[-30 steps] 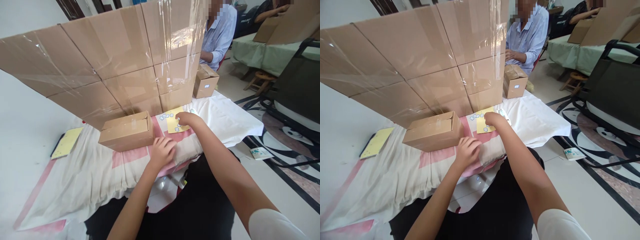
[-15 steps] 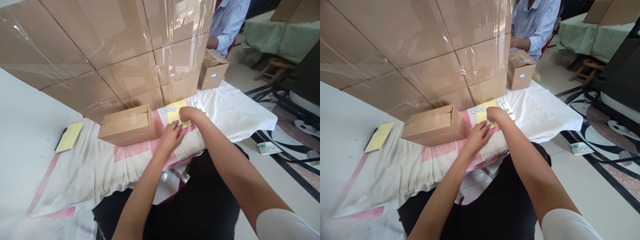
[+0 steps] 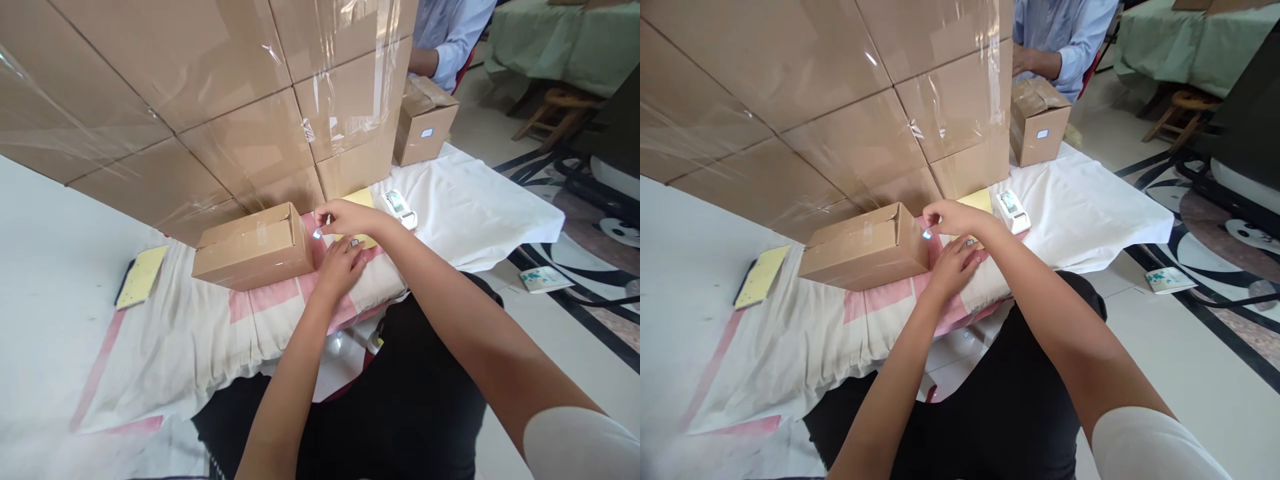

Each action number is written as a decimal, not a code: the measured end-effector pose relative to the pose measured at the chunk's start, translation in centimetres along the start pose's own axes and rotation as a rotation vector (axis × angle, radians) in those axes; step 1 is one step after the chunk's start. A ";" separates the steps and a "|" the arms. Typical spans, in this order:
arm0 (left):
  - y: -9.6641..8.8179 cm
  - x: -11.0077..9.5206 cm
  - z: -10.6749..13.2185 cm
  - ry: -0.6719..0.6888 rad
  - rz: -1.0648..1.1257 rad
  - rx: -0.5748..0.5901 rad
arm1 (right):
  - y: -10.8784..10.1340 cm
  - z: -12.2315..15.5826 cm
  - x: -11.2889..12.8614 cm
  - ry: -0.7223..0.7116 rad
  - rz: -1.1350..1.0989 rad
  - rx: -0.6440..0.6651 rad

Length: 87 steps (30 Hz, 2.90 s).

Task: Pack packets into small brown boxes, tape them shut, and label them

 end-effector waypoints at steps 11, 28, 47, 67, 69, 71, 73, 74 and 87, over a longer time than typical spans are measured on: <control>-0.3 -0.1 -0.1 0.044 0.016 0.012 | 2.1 -0.5 0.7 -0.077 -0.221 -0.046; -0.1 0.2 -0.1 0.038 -0.008 0.019 | 3.1 -0.8 0.9 -0.051 -0.260 -0.082; -0.4 0.0 -0.1 0.021 0.033 -0.001 | 3.0 -1.1 1.0 -0.101 -0.170 -0.148; -0.1 0.4 0.0 0.041 0.046 -0.002 | 2.4 -0.7 1.8 -0.225 0.081 -0.178; -0.1 0.4 -0.1 0.042 0.047 -0.002 | 2.5 -0.7 1.8 -0.210 0.082 -0.173; -0.2 0.3 -0.1 0.042 0.047 -0.004 | 2.6 -0.7 1.7 -0.199 0.082 -0.173; -0.2 0.3 -0.1 0.047 0.048 -0.006 | 2.7 -0.7 1.6 -0.197 0.083 -0.175; -0.2 0.3 -0.1 0.051 0.049 -0.007 | 2.7 -0.7 1.6 -0.198 0.084 -0.176; -1.9 -0.6 0.8 0.158 0.012 -0.204 | 2.7 -0.9 0.1 -0.100 -0.022 -0.215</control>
Point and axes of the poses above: each hand's wrist, its own z-axis away from the middle knuckle, its own y-axis out of the palm, x = y × z, the point moved 6 cm from there along -z, towards the middle knuckle, and after that the axes turned 9 degrees about -x, right-handed, at the moved point
